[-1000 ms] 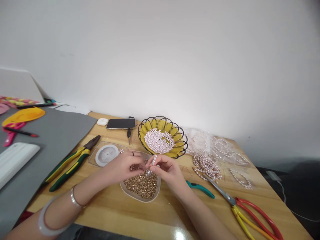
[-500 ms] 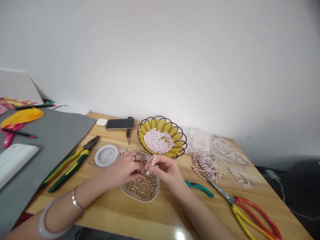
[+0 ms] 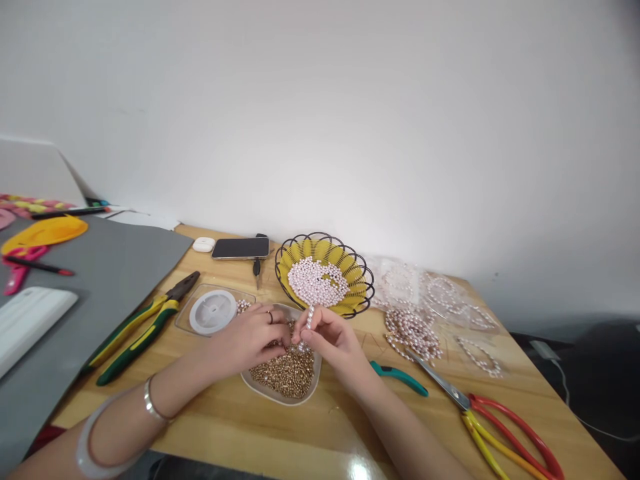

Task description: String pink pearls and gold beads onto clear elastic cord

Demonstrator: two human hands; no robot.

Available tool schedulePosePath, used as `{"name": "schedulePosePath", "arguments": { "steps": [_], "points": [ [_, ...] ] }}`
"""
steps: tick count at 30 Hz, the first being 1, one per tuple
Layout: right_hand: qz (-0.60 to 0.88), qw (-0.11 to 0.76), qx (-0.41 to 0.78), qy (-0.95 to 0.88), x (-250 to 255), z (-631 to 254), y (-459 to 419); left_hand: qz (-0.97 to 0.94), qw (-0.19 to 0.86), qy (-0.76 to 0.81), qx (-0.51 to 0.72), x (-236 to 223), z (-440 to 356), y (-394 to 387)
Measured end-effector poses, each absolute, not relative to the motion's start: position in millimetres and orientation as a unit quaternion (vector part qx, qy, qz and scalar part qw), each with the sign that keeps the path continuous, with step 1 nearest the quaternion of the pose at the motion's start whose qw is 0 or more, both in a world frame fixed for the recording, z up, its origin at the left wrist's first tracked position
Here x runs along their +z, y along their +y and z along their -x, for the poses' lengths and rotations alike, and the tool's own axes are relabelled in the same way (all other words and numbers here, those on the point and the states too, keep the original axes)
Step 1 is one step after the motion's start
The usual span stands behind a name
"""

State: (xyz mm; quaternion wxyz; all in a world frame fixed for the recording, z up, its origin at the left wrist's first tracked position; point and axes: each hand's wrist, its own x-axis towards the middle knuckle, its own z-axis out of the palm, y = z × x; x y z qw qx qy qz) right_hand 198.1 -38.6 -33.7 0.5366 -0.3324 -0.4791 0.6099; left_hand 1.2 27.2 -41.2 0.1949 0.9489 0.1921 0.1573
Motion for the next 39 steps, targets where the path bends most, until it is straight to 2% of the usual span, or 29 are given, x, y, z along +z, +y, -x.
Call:
{"name": "schedulePosePath", "arguments": {
  "steps": [10,19,26,33,39],
  "points": [
    [0.319,0.546,0.611,-0.476,-34,-197,-38,-0.957,0.160,0.184,0.156,-38,-2,25],
    [0.303,0.545,0.619,-0.477,-33,-197,-39,-0.952,0.188,0.178,0.163,-40,-2,26],
    [0.319,0.528,0.634,-0.465,-35,-199,-39,-0.876,0.367,0.244,0.196,-28,0,31],
    [0.326,0.434,0.703,-0.460,-33,-200,-43,-0.725,0.556,0.286,0.290,-7,2,31],
    [0.330,0.417,0.716,-0.451,-30,-199,-45,-0.678,0.612,0.265,0.310,-6,2,32]
  ]
}}
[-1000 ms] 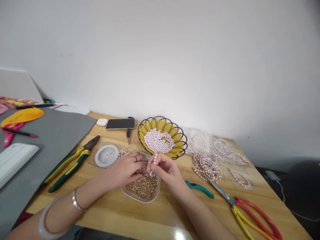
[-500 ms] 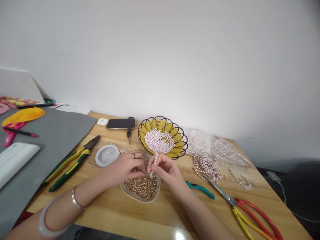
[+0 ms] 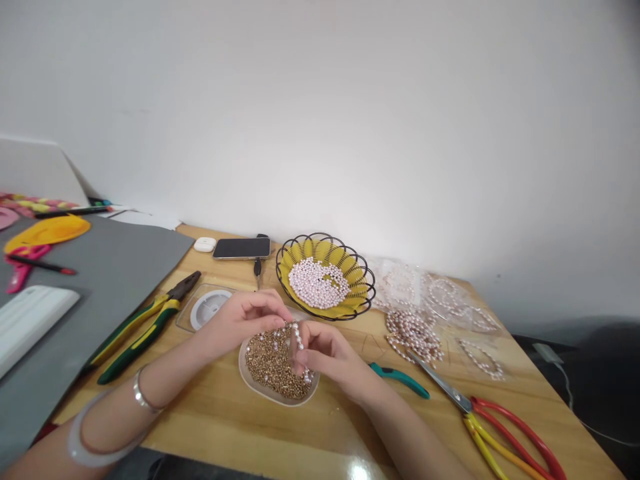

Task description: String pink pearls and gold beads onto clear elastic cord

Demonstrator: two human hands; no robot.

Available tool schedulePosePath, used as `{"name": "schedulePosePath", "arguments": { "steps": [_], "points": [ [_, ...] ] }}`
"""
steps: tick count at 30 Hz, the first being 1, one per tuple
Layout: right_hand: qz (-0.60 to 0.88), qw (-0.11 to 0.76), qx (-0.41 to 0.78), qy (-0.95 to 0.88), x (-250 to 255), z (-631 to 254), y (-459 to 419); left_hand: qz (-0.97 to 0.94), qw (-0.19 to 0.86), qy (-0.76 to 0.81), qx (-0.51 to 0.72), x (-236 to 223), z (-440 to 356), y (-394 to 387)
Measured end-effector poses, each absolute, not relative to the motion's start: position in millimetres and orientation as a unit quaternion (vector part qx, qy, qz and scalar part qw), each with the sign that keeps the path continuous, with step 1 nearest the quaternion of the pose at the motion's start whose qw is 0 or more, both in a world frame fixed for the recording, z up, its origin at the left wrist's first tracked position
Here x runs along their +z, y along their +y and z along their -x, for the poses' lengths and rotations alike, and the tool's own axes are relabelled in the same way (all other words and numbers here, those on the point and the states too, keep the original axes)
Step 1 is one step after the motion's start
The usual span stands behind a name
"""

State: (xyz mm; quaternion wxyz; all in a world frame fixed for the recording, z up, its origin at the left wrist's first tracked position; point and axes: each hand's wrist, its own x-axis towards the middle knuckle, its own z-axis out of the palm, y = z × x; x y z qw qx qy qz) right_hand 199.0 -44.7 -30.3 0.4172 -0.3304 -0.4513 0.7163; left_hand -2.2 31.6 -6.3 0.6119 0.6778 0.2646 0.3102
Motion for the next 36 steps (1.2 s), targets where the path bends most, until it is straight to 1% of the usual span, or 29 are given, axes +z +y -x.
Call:
{"name": "schedulePosePath", "arguments": {
  "steps": [5,16,36],
  "points": [
    [0.341,0.395,0.717,-0.462,-25.1,-198.2,-44.4,-0.674,0.614,0.261,0.316,-7.2,3.6,30.8],
    [0.350,0.383,0.709,-0.478,-26.2,-197.3,-44.2,-0.684,0.609,0.258,0.307,-7.0,1.1,29.8],
    [0.351,0.390,0.715,-0.461,-27.8,-197.4,-43.9,-0.696,0.608,0.248,0.291,-8.3,2.0,29.4]
  ]
}}
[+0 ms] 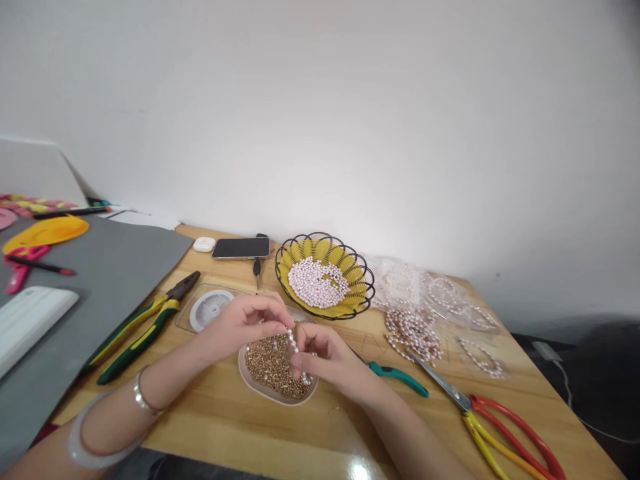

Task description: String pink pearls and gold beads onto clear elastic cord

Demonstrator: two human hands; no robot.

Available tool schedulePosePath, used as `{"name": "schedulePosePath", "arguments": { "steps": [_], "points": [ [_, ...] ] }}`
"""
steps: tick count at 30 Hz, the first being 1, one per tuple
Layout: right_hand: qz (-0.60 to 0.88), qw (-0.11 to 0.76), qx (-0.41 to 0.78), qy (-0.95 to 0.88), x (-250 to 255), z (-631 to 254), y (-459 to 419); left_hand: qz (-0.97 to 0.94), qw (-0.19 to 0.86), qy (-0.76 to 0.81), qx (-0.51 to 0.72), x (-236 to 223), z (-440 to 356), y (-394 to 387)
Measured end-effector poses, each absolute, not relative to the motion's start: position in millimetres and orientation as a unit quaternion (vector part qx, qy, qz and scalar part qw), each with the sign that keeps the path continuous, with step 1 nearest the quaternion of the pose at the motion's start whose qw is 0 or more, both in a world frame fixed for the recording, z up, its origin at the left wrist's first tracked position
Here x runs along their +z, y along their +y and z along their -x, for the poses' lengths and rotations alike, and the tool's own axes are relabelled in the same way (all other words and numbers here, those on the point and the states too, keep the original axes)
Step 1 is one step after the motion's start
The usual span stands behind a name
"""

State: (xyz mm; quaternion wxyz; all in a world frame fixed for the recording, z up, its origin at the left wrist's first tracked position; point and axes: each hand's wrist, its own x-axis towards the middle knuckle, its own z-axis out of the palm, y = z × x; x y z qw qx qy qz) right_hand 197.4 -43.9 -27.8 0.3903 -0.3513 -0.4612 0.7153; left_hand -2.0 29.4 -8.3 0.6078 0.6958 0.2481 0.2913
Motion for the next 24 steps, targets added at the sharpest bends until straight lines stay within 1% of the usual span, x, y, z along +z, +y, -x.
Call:
{"name": "schedulePosePath", "arguments": {
  "steps": [24],
  "points": [
    [0.352,0.383,0.703,-0.485,-25.5,-197.1,-45.0,-0.701,0.595,0.242,0.308,-8.6,2.1,29.2]
  ]
}}
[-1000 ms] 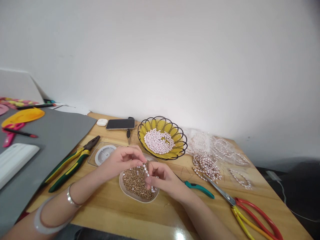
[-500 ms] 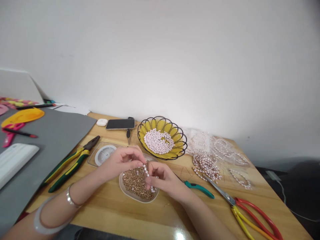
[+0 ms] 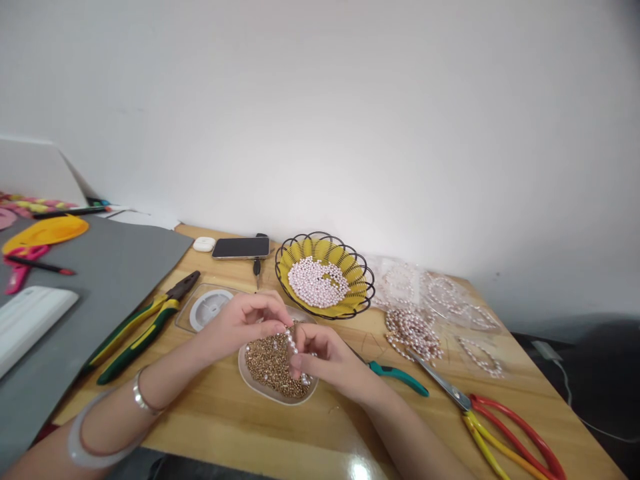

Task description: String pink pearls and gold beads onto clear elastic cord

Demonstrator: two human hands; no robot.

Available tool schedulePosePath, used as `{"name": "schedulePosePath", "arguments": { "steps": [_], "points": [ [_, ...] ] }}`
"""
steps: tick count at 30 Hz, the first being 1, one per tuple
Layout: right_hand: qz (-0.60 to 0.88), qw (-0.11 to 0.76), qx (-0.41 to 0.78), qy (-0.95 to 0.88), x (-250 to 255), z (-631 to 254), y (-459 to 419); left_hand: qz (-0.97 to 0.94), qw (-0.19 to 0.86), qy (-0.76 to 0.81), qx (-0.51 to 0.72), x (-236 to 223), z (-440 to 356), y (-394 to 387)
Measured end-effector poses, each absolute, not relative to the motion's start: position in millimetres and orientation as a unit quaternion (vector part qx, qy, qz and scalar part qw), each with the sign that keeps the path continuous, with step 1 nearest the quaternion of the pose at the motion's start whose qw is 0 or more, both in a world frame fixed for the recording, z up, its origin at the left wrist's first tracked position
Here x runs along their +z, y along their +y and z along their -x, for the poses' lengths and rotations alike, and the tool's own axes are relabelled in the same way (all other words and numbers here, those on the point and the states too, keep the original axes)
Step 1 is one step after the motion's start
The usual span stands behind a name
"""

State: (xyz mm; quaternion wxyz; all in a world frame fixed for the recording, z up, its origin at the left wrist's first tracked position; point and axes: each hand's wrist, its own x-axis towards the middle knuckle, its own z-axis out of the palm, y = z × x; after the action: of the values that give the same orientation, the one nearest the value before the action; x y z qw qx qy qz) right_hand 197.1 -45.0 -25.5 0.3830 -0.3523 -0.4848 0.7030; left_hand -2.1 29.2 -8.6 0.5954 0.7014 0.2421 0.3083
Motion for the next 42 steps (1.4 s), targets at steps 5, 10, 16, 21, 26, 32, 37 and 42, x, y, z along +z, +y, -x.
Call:
{"name": "schedulePosePath", "arguments": {
  "steps": [5,10,16,21,26,32,37,42],
  "points": [
    [0.350,0.385,0.708,-0.478,-27.3,-197.5,-44.0,-0.702,0.598,0.242,0.302,-7.0,1.4,28.6],
    [0.353,0.384,0.707,-0.477,-27.1,-197.5,-44.0,-0.702,0.598,0.238,0.305,-6.0,1.5,28.6],
    [0.357,0.384,0.708,-0.473,-26.2,-196.6,-44.2,-0.699,0.610,0.229,0.294,-10.2,2.1,29.1],
    [0.359,0.387,0.705,-0.474,-24.9,-196.9,-44.5,-0.701,0.604,0.219,0.308,-10.1,3.6,29.8],
    [0.354,0.389,0.706,-0.474,-26.3,-197.2,-44.6,-0.702,0.599,0.219,0.317,-8.1,3.3,29.4],
    [0.357,0.389,0.707,-0.471,-27.4,-197.3,-44.1,-0.739,0.546,0.214,0.331,-8.4,4.0,26.9],
    [0.356,0.388,0.708,-0.470,-25.9,-196.7,-44.5,-0.784,0.461,0.217,0.354,-9.9,4.1,26.4],
    [0.358,0.389,0.706,-0.472,-26.1,-196.4,-44.7,-0.821,0.381,0.211,0.370,-12.0,2.5,27.3]
  ]
}}
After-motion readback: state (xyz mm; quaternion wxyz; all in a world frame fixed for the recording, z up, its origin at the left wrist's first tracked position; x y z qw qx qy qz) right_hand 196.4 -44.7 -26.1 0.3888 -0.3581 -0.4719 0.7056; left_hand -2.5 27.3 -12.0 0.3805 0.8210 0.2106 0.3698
